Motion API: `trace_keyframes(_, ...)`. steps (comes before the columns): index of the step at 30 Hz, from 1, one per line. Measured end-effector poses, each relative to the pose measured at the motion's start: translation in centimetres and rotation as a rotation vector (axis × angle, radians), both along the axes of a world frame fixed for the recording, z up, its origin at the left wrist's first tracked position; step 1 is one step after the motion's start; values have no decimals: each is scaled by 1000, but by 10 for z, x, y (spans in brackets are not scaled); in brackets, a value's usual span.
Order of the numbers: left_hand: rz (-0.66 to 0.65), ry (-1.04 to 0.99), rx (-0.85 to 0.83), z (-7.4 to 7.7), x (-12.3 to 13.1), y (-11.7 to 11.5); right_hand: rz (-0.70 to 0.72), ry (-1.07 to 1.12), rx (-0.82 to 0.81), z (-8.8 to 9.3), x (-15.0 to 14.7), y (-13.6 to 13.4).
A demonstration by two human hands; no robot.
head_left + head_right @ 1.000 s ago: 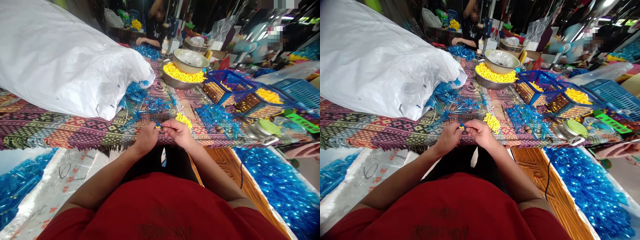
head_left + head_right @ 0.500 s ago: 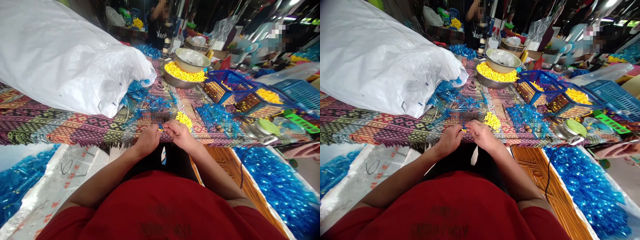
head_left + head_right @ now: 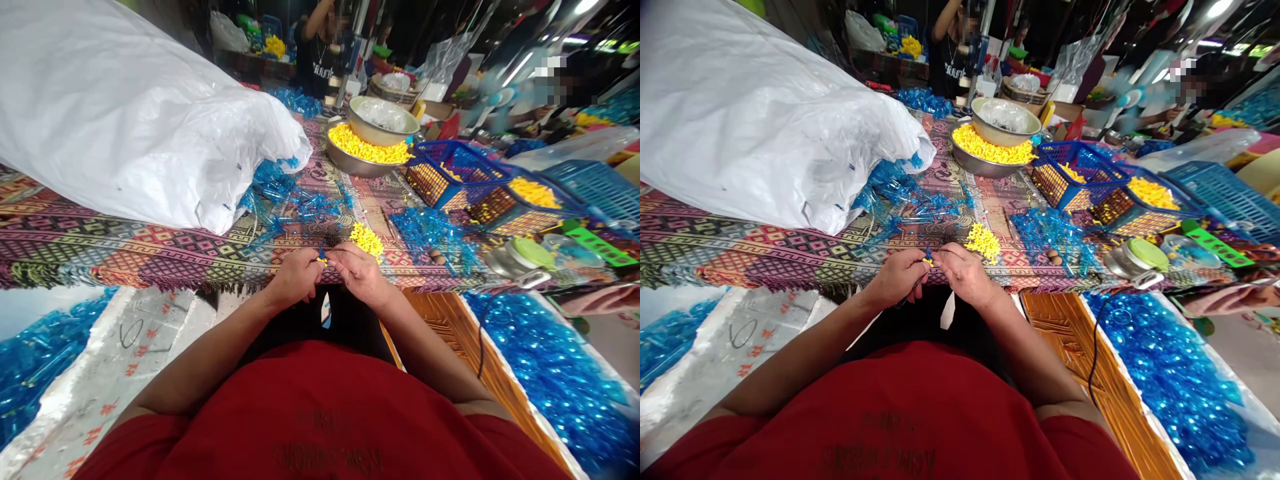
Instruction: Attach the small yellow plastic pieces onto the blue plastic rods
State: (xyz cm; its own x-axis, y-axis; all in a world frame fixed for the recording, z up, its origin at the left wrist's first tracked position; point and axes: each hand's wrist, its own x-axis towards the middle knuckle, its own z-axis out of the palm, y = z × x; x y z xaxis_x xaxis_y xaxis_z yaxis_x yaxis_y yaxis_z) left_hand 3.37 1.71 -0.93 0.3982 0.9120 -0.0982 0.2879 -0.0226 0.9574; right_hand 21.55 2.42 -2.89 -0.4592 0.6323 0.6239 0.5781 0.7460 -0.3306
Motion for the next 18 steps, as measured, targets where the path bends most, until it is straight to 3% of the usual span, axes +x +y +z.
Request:
trace_keyframes(4, -7, 1, 24, 0, 0, 2, -17, 29, -34, 0, 1, -2)
trace_keyframes(10, -25, -119, -102, 2, 3, 1, -41, 103, -31, 2, -1, -4)
trace_keyframes(18, 2, -126, -60, 6, 7, -3, -95, 233, -43, 3, -5, -9)
